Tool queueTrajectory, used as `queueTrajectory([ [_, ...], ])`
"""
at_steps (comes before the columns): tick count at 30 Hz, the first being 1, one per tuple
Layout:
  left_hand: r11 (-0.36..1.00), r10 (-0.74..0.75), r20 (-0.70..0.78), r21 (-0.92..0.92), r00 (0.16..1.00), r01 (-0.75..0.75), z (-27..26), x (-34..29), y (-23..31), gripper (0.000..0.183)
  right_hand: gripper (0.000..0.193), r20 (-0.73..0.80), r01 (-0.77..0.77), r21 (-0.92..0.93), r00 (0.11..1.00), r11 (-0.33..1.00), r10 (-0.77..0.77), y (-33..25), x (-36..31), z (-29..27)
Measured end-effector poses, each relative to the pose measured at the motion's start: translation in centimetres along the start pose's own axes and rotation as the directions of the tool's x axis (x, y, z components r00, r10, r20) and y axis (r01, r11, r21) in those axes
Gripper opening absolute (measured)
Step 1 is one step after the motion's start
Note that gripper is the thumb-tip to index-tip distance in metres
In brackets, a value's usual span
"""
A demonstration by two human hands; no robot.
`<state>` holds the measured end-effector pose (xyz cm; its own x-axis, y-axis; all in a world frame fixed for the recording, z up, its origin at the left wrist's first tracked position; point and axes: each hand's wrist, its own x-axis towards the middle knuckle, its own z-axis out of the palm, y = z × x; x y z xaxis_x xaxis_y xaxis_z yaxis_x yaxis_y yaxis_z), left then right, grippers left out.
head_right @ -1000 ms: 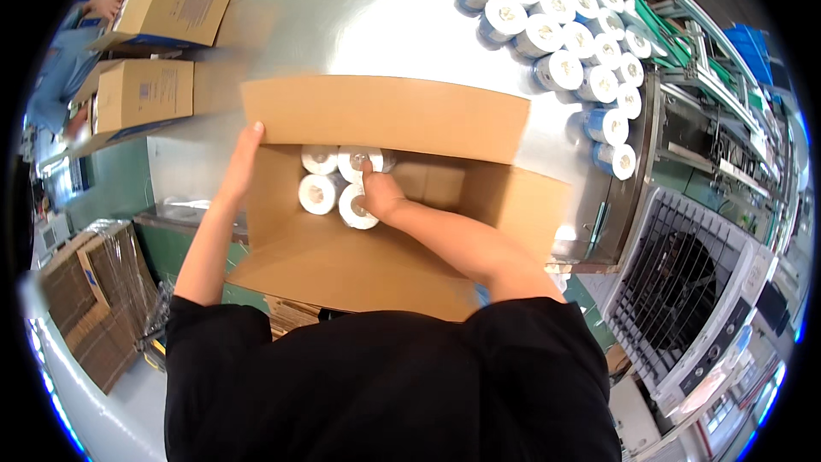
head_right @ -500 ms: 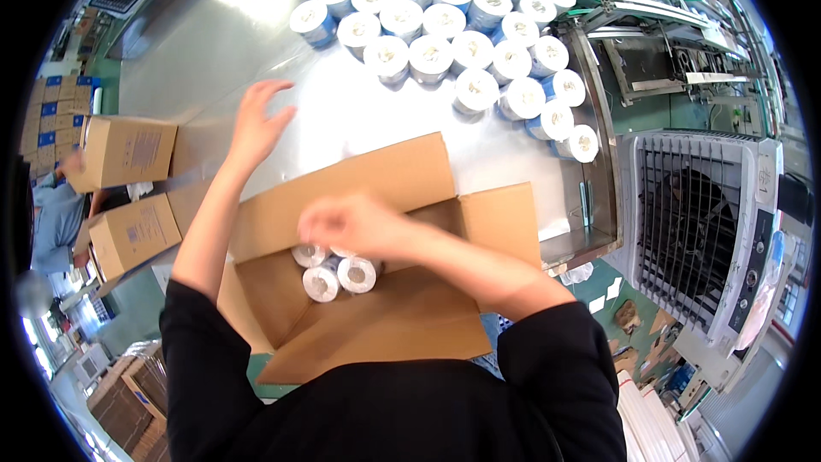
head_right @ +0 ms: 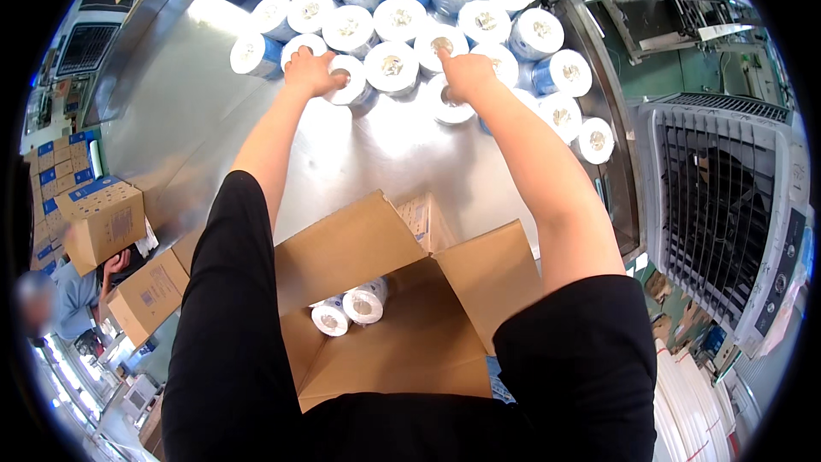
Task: The person packs rolls of toilet paper into cardboard boxes on a factory floor. They repeatedly pick up rolls from a metal table, place them into a box, and then move the filled box aside. The process involves handling multiple rolls and boxes in a repetitive assembly line manner.
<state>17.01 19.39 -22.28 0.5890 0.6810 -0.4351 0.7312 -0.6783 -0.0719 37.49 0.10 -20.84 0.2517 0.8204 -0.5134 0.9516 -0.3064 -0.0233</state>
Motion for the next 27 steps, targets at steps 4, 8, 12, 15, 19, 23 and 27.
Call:
queueTrajectory([
  [4,0.994,0.075,0.007,-0.083,0.997,-0.074,0.4,-0.9,-3.1,0.054,0.047,-0.092,0.078,0.12,0.994,0.99,-0.067,-0.7,0.3,1.6],
  [8,0.931,0.081,-0.218,-0.333,0.973,-0.152,0.2,-8.0,-7.7,0.038,0.049,-0.041,0.176,0.164,0.984,0.971,-0.171,-2.2,-2.9,4.4],
  [12,0.421,-0.123,-0.128,-0.905,0.984,-0.065,-8.3,-22.1,-12.4,0.028,0.057,-0.072,0.135,0.253,0.99,0.958,-0.121,-1.9,-7.3,7.3],
  [15,-0.071,-0.071,-0.073,-0.994,0.995,-0.078,-10.1,-31.8,-15.8,0.028,0.054,-0.157,0.06,0.361,0.988,0.93,-0.003,-0.1,-11.6,6.5],
  [19,0.029,0.204,0.145,-0.989,0.968,0.142,-10.0,-41.8,-9.6,0.026,0.068,-0.147,-0.027,0.571,0.98,0.821,0.135,2.0,-15.8,-2.5],
  [23,0.226,0.459,0.345,-0.937,0.819,0.268,-3.8,-42.1,-1.5,0.024,0.058,-0.613,0.129,0.469,0.76,0.874,0.217,4.9,-22.4,-11.7],
  [27,0.786,0.308,-0.1,-0.534,0.946,-0.312,6.2,-39.7,5.3,0.028,0.054,-0.764,0.346,0.302,0.645,0.888,0.009,-1.6,-31.2,-19.0],
])
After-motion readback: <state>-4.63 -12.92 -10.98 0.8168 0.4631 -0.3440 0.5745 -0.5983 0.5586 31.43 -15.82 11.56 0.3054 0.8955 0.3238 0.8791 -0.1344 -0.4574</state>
